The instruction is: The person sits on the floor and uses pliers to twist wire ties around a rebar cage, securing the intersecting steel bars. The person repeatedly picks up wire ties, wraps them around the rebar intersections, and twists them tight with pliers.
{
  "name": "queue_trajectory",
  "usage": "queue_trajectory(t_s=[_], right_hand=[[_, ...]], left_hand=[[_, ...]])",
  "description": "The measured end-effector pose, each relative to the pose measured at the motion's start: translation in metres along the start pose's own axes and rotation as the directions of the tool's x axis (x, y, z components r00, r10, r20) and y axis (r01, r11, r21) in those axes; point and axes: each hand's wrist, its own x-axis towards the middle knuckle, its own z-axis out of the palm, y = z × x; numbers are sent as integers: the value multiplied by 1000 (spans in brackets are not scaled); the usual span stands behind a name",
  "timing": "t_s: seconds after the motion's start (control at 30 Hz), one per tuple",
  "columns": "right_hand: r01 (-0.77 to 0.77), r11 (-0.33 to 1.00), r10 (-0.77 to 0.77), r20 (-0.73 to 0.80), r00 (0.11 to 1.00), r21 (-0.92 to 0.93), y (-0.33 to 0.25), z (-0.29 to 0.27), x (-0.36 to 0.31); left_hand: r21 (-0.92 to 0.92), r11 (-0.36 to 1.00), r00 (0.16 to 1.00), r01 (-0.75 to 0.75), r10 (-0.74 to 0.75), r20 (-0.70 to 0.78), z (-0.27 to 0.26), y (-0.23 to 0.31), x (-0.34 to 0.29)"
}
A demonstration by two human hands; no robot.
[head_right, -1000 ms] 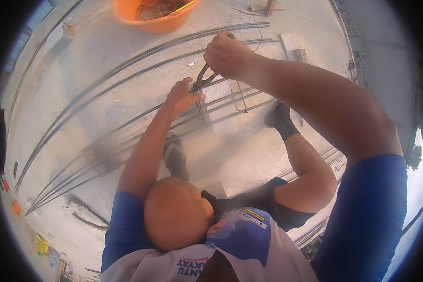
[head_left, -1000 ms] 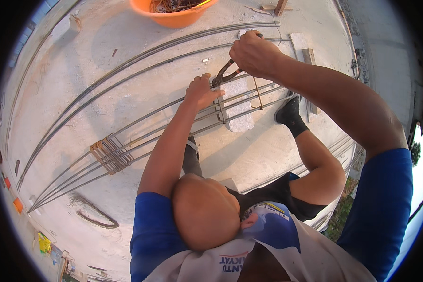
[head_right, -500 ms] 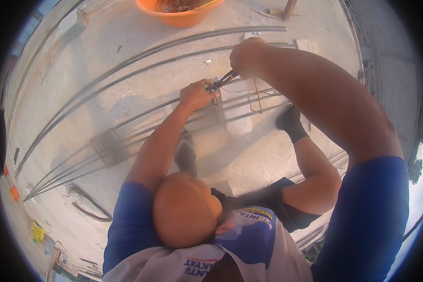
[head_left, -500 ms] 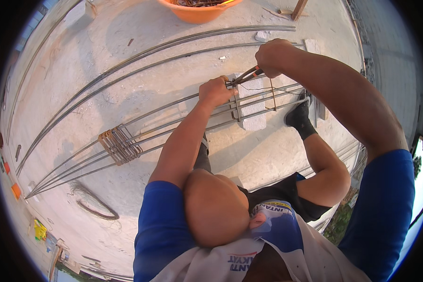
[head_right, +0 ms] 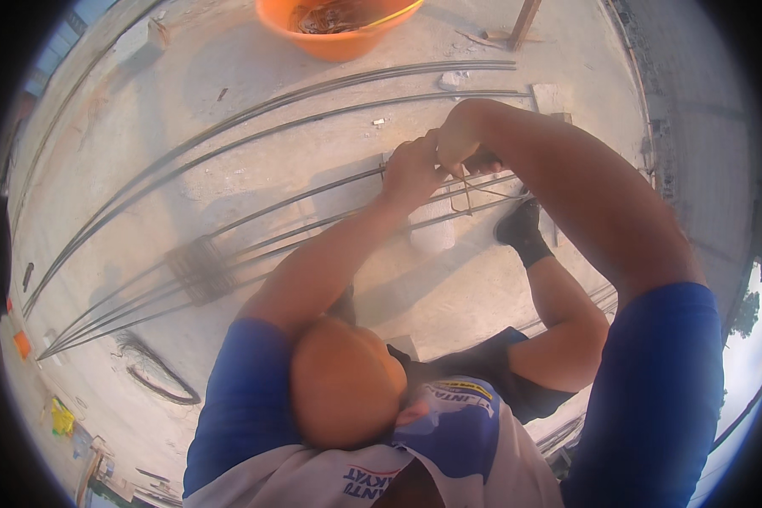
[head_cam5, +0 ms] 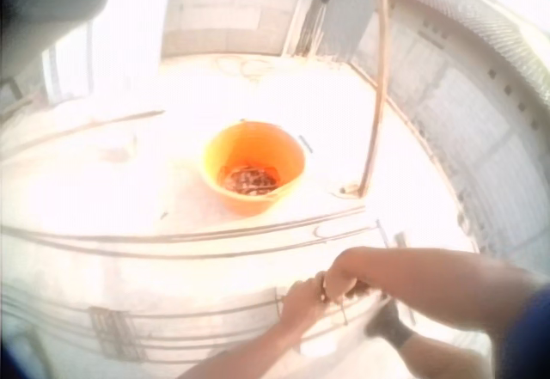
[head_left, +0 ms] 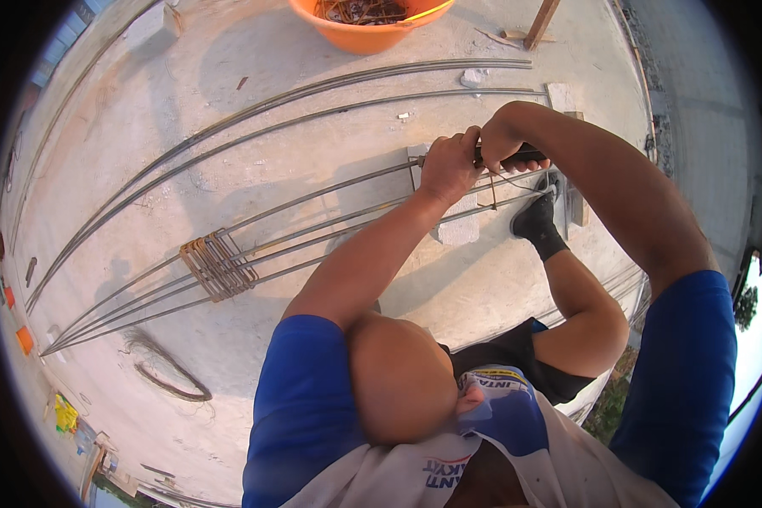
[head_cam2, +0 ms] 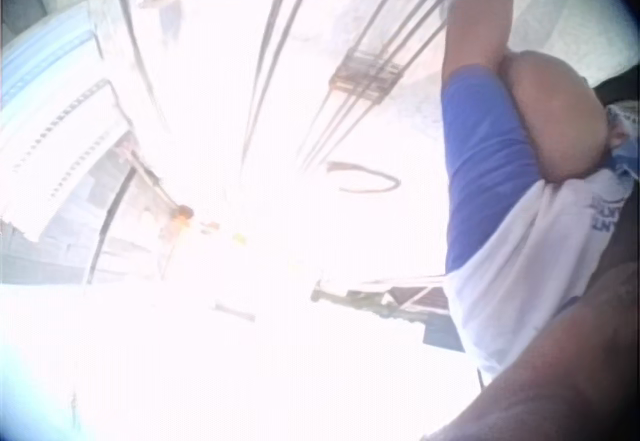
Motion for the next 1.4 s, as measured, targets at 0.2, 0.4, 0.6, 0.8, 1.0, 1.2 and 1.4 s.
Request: queue_trajectory(t_s=[0.2,0.4,0.6,0.8,1.0,1.2,1.4], right_hand=[[102,875,-392,-570,722,-473,25,19,-1],[-426,597,-575,-733,363,-680,33,68,11],[-80,838,-373,-674,638,-539,5,37,-1],[-95,824,-189,-429,883,-558,-38,1,-20],[-38,947,-42,-240,970,-320,-23,-15,-20],[-517,392,-784,-570,244,-761,11,49,-8],[-228,735,-444,-707,551,-639,-1,33,-3]], left_hand=[[-170,970,984,175,-169,50,-1,3,22],[-248,946,947,207,-130,294,-13,-13,36],[-132,990,999,42,-42,5,-8,-13,11],[-249,968,948,-10,-70,-310,-8,8,-4],[-266,930,962,254,-212,174,-14,4,21],[-428,899,961,90,35,275,-26,-23,43],[-468,865,972,183,-88,218,-35,-7,23]])
